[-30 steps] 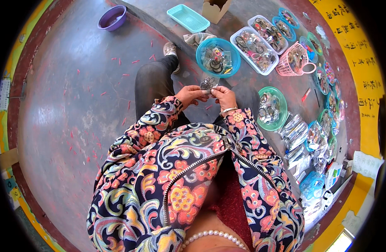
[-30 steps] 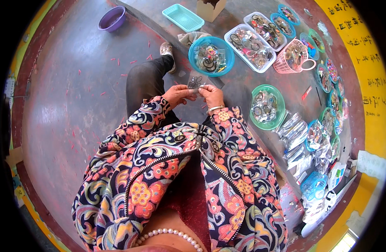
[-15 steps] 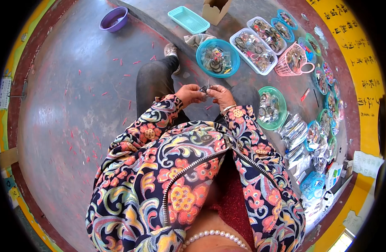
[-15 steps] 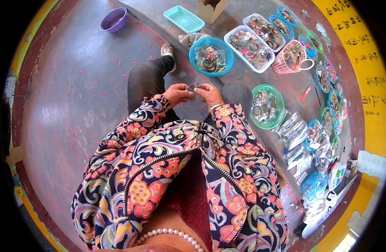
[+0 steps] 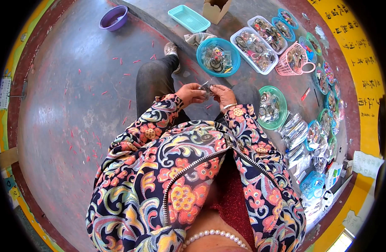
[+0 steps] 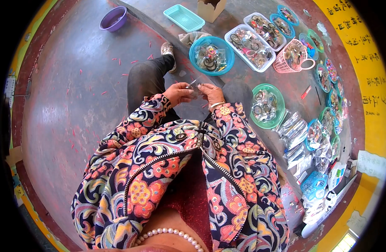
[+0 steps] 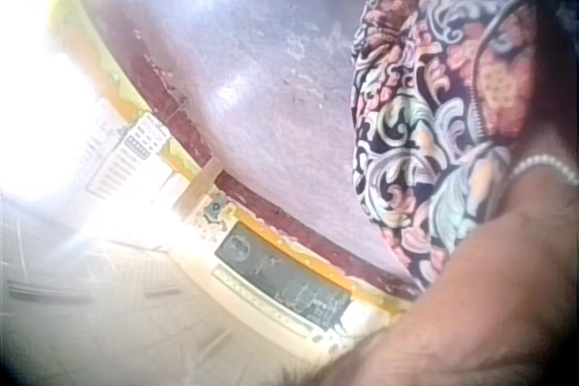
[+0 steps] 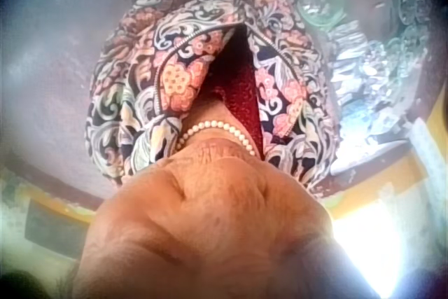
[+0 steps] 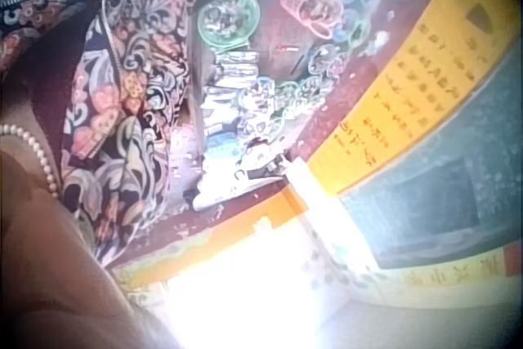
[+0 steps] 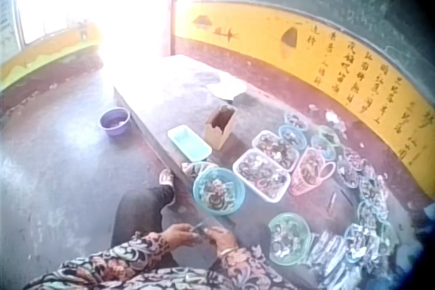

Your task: The person sits on the floor and repeatedly picks up hair ties from a blue bowl, places them into small plastic bags, and sets the packaged items into a green bowl. The process involves handling individual hair ties and plastic bags by hand.

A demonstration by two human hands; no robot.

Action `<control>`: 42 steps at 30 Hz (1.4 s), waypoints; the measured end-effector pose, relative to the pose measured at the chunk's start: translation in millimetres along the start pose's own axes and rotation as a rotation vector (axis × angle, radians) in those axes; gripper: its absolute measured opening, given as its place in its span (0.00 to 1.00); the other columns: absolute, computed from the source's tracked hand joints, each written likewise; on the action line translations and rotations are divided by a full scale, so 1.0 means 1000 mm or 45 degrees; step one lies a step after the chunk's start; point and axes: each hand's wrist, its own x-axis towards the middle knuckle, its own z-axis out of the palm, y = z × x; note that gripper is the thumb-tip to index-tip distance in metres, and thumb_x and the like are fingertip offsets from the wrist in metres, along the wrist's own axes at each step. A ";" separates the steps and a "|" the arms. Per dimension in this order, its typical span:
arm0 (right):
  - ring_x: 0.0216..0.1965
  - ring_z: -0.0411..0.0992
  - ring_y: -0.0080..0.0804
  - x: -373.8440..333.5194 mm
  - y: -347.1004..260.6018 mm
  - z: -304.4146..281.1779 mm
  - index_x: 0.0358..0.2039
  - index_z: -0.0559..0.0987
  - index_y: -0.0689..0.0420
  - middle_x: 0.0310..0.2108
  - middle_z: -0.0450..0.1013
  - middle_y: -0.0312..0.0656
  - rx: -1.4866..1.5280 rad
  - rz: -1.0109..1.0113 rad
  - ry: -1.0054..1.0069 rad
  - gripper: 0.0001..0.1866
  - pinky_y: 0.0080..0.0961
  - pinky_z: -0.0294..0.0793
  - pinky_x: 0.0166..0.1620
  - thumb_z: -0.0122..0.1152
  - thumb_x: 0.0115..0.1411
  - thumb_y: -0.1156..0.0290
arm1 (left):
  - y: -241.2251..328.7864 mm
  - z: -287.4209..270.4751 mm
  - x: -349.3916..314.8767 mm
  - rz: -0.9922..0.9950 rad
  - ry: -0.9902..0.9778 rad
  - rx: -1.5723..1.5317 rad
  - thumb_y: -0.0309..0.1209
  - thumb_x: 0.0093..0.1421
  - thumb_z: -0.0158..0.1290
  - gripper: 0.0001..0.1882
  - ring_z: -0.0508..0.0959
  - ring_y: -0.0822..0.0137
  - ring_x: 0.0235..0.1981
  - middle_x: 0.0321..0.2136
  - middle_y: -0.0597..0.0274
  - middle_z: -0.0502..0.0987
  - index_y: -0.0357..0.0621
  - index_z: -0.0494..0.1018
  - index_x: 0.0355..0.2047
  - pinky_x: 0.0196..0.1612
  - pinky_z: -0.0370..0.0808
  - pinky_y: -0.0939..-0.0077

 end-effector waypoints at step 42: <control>0.25 0.69 0.21 0.002 -0.006 -0.003 0.31 0.74 0.58 0.25 0.72 0.35 0.096 0.106 -0.018 0.10 0.17 0.69 0.29 0.58 0.49 0.69 | 0.002 -0.001 -0.002 0.069 0.218 0.048 0.25 0.51 0.51 0.05 0.75 0.70 0.23 0.25 0.60 0.74 0.36 0.70 0.28 0.21 0.70 0.85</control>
